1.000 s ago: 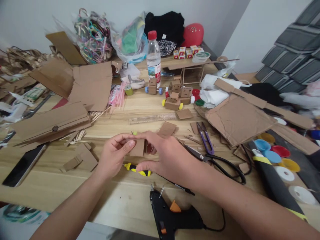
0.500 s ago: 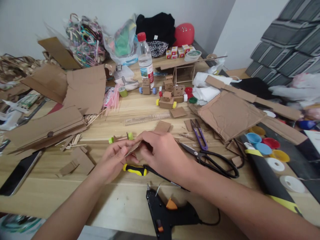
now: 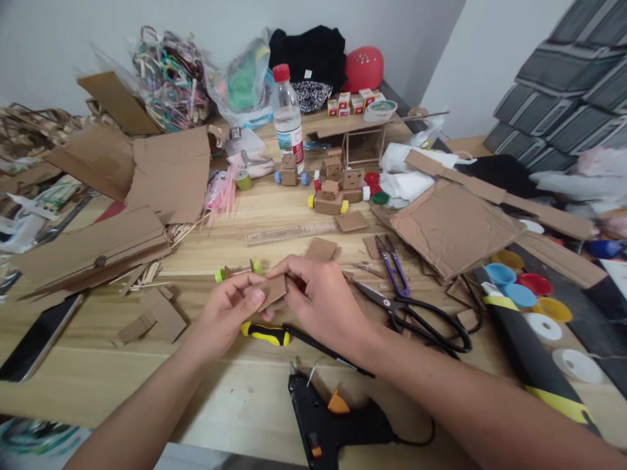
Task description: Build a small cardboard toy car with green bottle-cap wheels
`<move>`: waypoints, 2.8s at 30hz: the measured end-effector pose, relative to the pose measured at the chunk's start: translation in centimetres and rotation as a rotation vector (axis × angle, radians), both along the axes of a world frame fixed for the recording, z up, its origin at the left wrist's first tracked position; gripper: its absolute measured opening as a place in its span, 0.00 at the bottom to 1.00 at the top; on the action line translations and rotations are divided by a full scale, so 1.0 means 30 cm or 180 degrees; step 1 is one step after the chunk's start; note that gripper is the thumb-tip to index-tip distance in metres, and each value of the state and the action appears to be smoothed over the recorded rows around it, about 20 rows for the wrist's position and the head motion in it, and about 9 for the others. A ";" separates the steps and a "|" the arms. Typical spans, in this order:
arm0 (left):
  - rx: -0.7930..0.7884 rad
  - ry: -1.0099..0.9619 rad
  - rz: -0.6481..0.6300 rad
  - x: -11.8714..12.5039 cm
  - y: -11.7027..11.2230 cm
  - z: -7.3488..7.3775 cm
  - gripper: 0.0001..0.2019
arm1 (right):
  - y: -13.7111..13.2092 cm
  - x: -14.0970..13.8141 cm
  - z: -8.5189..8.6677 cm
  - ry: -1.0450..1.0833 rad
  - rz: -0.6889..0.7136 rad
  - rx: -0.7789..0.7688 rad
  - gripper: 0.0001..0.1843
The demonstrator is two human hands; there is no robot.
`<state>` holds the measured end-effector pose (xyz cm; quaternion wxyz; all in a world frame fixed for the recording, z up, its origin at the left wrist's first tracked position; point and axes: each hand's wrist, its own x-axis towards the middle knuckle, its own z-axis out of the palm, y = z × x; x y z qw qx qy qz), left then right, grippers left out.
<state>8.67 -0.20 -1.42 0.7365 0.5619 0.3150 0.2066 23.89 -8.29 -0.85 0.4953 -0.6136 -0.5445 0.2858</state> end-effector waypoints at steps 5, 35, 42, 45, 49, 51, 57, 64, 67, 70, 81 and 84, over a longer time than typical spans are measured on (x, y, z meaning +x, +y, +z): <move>-0.0013 -0.0077 -0.0134 -0.008 0.001 -0.001 0.31 | 0.008 0.004 -0.008 0.0340 0.0006 0.0199 0.08; -0.0170 -0.0170 -0.0067 -0.001 0.003 -0.031 0.35 | 0.013 0.097 0.017 -0.1308 0.0782 0.0831 0.07; 0.0441 -0.0217 -0.0126 -0.015 0.014 -0.038 0.36 | 0.005 0.086 0.015 -0.1435 0.0457 0.0813 0.10; 0.1382 -0.0281 0.0486 -0.016 0.008 -0.037 0.27 | 0.005 0.078 0.024 -0.1177 0.0136 0.0446 0.11; 0.2305 -0.0204 0.0894 -0.013 0.001 -0.039 0.09 | 0.007 0.063 0.033 -0.0874 0.0058 0.0069 0.14; 0.2438 -0.0131 0.0952 -0.013 0.003 -0.041 0.08 | 0.006 0.054 0.035 -0.0784 0.0126 -0.0023 0.15; 0.2498 0.0049 0.0919 -0.019 0.004 -0.041 0.10 | -0.004 0.044 0.028 -0.0670 0.0148 0.0048 0.04; 0.1348 -0.0226 0.0869 -0.001 -0.009 -0.039 0.24 | 0.002 0.063 0.012 -0.0509 0.0184 0.0591 0.12; 0.1067 -0.0303 0.0729 0.005 -0.011 -0.030 0.28 | 0.007 0.062 0.008 -0.0390 0.0147 0.0661 0.16; 0.0980 -0.0266 0.0587 0.004 -0.011 -0.018 0.30 | 0.011 0.055 0.002 -0.0074 0.0152 0.0655 0.21; 0.1784 -0.0049 0.0397 -0.006 -0.009 -0.028 0.24 | 0.019 0.040 0.013 0.0636 0.0136 -0.0176 0.25; 0.2394 0.0139 0.0475 -0.013 -0.009 -0.032 0.21 | 0.020 0.035 0.015 0.0694 0.0235 -0.0201 0.21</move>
